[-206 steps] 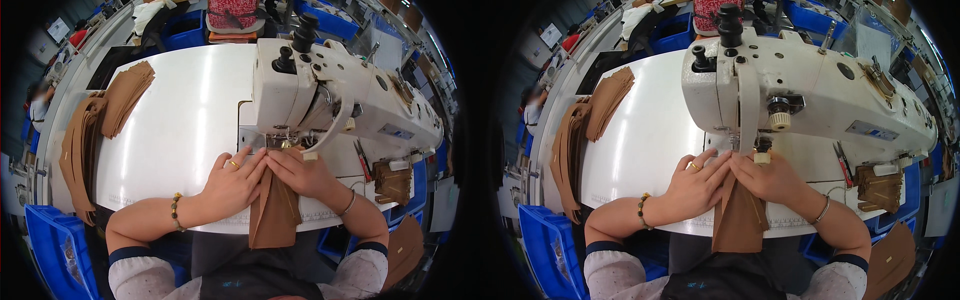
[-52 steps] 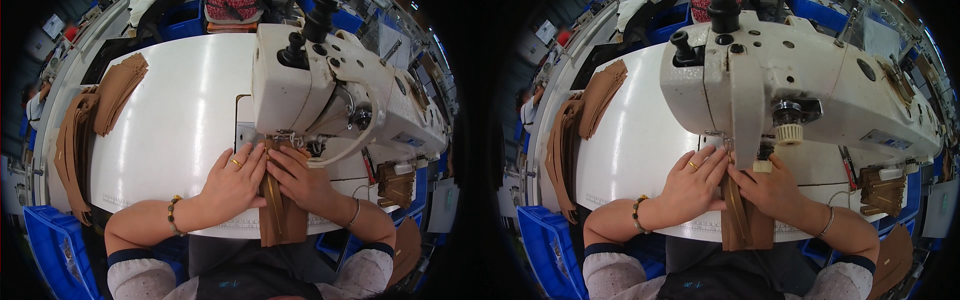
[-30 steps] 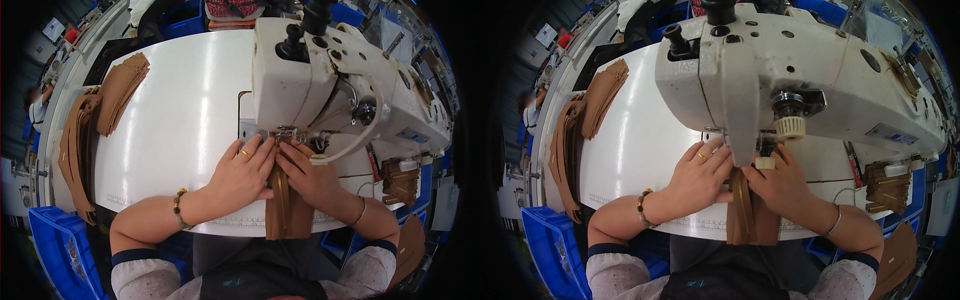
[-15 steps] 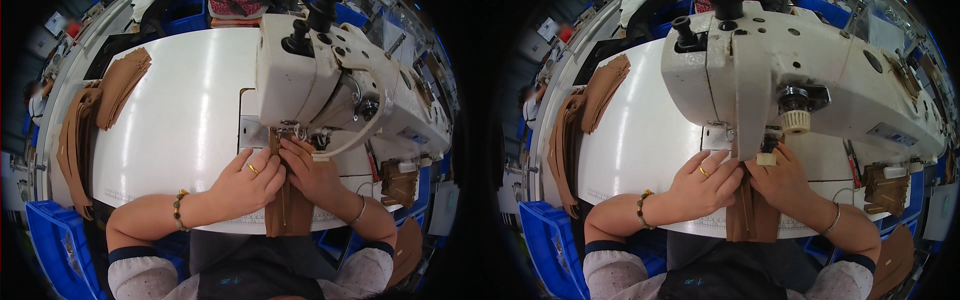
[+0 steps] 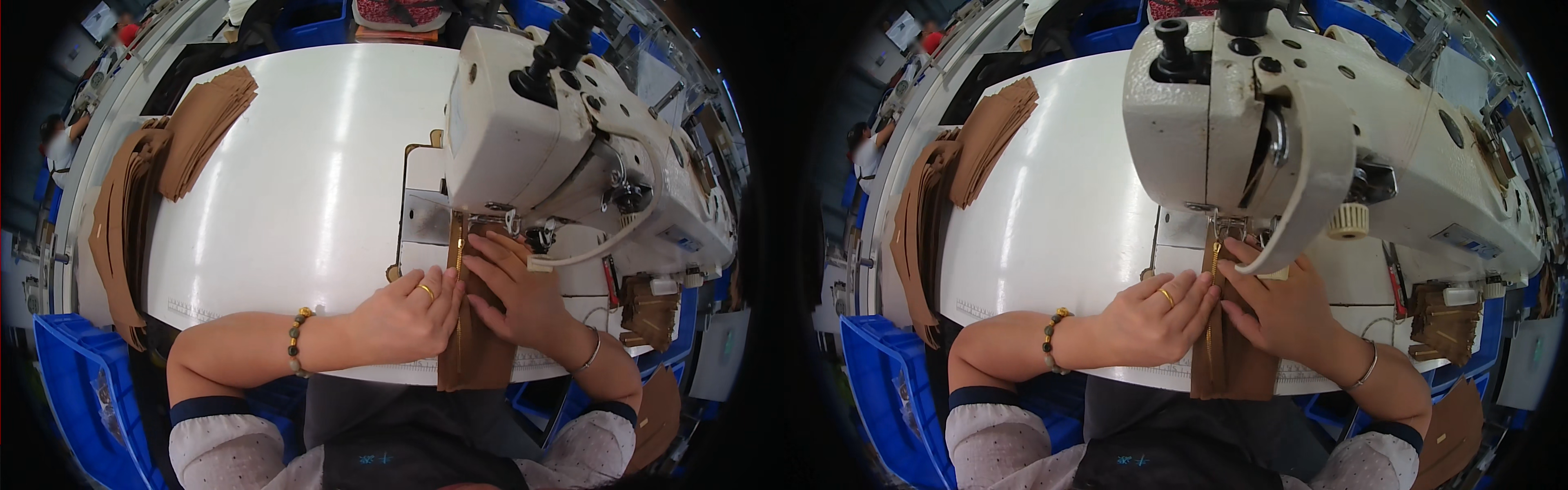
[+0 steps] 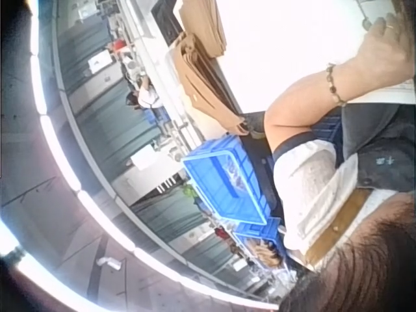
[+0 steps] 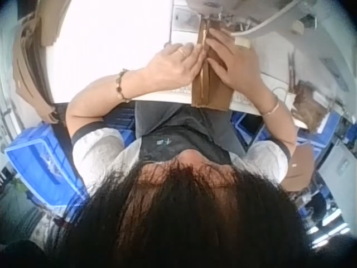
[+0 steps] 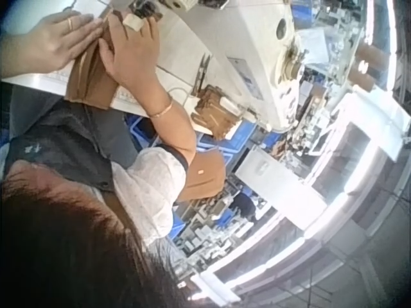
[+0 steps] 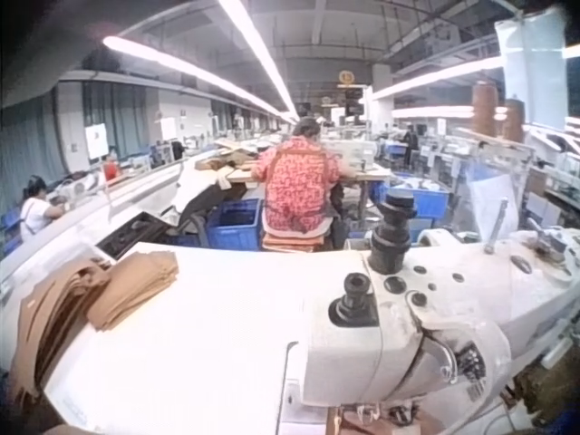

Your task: The recorder is using an industrial sewing machine to stitch a zipper onto leather pieces for bag manufacturing.

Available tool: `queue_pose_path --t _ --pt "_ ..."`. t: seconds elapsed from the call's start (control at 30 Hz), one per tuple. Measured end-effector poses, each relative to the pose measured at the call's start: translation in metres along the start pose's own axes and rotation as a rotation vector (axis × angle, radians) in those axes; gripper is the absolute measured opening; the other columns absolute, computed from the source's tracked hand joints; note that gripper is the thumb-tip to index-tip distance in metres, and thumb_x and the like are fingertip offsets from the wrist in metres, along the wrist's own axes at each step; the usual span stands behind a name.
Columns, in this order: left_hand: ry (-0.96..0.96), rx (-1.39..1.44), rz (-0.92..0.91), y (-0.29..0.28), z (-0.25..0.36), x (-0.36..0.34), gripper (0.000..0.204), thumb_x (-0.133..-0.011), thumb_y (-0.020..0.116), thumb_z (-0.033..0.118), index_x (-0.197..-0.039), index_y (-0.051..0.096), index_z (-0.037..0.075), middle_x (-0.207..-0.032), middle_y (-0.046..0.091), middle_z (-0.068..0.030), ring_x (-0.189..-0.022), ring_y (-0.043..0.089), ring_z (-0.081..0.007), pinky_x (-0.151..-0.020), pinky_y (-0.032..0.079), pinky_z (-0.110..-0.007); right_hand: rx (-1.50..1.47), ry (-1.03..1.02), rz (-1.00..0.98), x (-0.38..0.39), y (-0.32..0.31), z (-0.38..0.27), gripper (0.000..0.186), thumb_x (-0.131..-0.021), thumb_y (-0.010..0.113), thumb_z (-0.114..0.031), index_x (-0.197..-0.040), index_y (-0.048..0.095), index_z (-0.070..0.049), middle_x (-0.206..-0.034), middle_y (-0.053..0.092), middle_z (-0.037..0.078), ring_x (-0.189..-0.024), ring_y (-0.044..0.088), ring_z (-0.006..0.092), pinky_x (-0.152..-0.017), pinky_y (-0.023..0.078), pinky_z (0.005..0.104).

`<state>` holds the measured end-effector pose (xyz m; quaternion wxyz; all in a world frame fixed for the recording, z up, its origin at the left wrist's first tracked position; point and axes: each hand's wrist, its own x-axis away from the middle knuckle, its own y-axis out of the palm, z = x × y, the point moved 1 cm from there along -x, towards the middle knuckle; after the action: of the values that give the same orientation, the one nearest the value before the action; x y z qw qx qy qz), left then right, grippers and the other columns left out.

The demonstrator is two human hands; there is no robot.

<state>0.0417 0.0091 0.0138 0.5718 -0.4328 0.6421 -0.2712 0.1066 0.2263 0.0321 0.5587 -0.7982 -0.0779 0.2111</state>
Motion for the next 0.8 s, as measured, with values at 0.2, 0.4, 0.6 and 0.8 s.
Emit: queue_pose_path --t 0.2,0.4,0.6,0.8 --pt "0.009 0.029 0.029 0.0027 -0.0002 -0.0001 0.045 -0.076 0.063 0.013 -0.110 0.073 -0.014 -0.107 0.074 -0.0265 -0.097 0.070 -0.0344 -0.083 0.057 -0.036 0.018 0.025 0.027 -0.0021 0.0078 0.0020 0.048 -0.084 0.070 -0.007 -0.131 0.067 -0.012 -0.143 0.060 0.012 -0.133 0.057 0.0347 -0.109 0.046 0.0494" --pt "0.031 0.019 0.014 0.0021 0.0004 -0.0010 0.046 -0.074 0.063 0.014 -0.108 0.073 -0.015 -0.105 0.073 -0.0274 -0.099 0.069 -0.0353 -0.081 0.055 -0.036 0.104 0.017 0.014 -0.0026 0.0078 -0.0007 0.050 -0.083 0.069 -0.007 -0.132 0.066 -0.012 -0.143 0.060 0.011 -0.134 0.057 0.0337 -0.109 0.046 0.0489" --pt "0.048 0.017 0.011 0.0026 0.0000 -0.0017 0.048 -0.073 0.063 0.015 -0.108 0.073 -0.016 -0.104 0.073 -0.0275 -0.098 0.069 -0.0350 -0.080 0.055 -0.036 0.213 -0.044 0.062 -0.0062 0.0061 -0.0009 0.051 -0.079 0.073 -0.013 -0.130 0.068 -0.010 -0.139 0.064 0.010 -0.118 0.067 0.0254 -0.093 0.049 0.0440" --pt "0.055 0.015 0.003 0.0023 -0.0002 -0.0018 0.049 -0.073 0.063 0.016 -0.108 0.073 -0.016 -0.103 0.073 -0.0269 -0.098 0.069 -0.0353 -0.079 0.055 -0.036 0.218 -0.055 0.057 -0.0072 0.0061 0.0008 0.054 -0.078 0.073 -0.011 -0.132 0.067 -0.010 -0.140 0.063 0.011 -0.117 0.068 0.0260 -0.091 0.050 0.0449"
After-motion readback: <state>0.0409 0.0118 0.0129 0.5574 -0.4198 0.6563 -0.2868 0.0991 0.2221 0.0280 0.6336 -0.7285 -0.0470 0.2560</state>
